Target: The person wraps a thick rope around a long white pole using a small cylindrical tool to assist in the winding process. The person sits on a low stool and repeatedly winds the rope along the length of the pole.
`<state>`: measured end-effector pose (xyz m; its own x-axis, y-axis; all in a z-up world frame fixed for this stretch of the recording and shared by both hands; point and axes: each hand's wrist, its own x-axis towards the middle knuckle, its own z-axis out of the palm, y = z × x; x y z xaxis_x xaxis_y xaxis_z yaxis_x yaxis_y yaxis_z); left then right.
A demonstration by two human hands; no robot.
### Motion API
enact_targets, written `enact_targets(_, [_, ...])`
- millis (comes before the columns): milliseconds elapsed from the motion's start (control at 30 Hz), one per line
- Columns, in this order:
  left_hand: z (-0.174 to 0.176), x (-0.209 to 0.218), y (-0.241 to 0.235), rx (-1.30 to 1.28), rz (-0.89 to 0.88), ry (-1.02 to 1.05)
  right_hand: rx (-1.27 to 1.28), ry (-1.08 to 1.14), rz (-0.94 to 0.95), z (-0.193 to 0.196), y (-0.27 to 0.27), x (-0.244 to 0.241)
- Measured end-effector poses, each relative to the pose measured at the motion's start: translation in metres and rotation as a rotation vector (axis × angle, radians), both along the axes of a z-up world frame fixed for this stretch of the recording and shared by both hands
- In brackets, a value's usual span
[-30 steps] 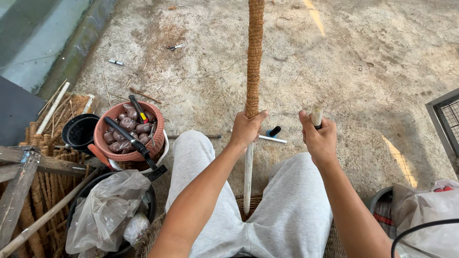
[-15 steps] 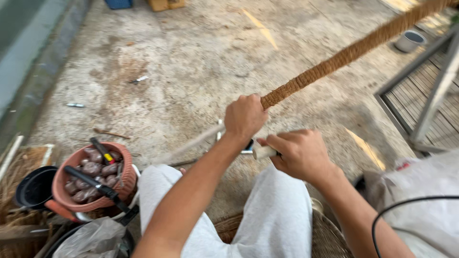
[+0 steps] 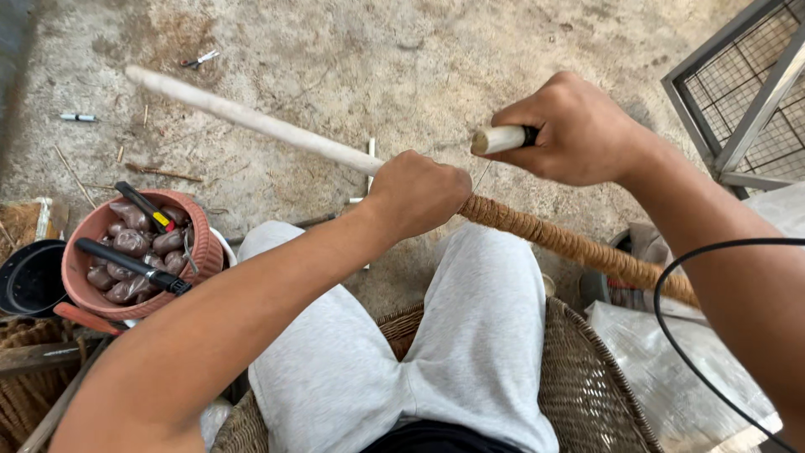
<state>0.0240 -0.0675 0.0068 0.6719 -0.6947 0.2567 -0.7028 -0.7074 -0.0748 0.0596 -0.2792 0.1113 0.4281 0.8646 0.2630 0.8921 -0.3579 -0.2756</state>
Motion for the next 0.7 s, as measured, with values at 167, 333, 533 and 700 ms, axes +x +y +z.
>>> enact_targets(167, [-0.01, -0.01, 0.018, 0.021, -0.159, -0.022, -0.02, 0.326, -0.132, -0.038, 0.002, 0.005])
enact_targets(333, [-0.02, -0.019, 0.046, -0.101, -0.317, -0.126, 0.086, 0.607, -0.246, -0.108, 0.005, -0.006])
enact_targets(533, [-0.041, -0.022, 0.088, -0.322, -0.464, -0.156, 0.559, 1.237, -0.275, -0.21, 0.049, -0.052])
enact_targets(700, [-0.059, 0.003, 0.127, -0.395, -0.363, -0.088, 0.86, 1.372, -0.341, -0.262, 0.115, -0.058])
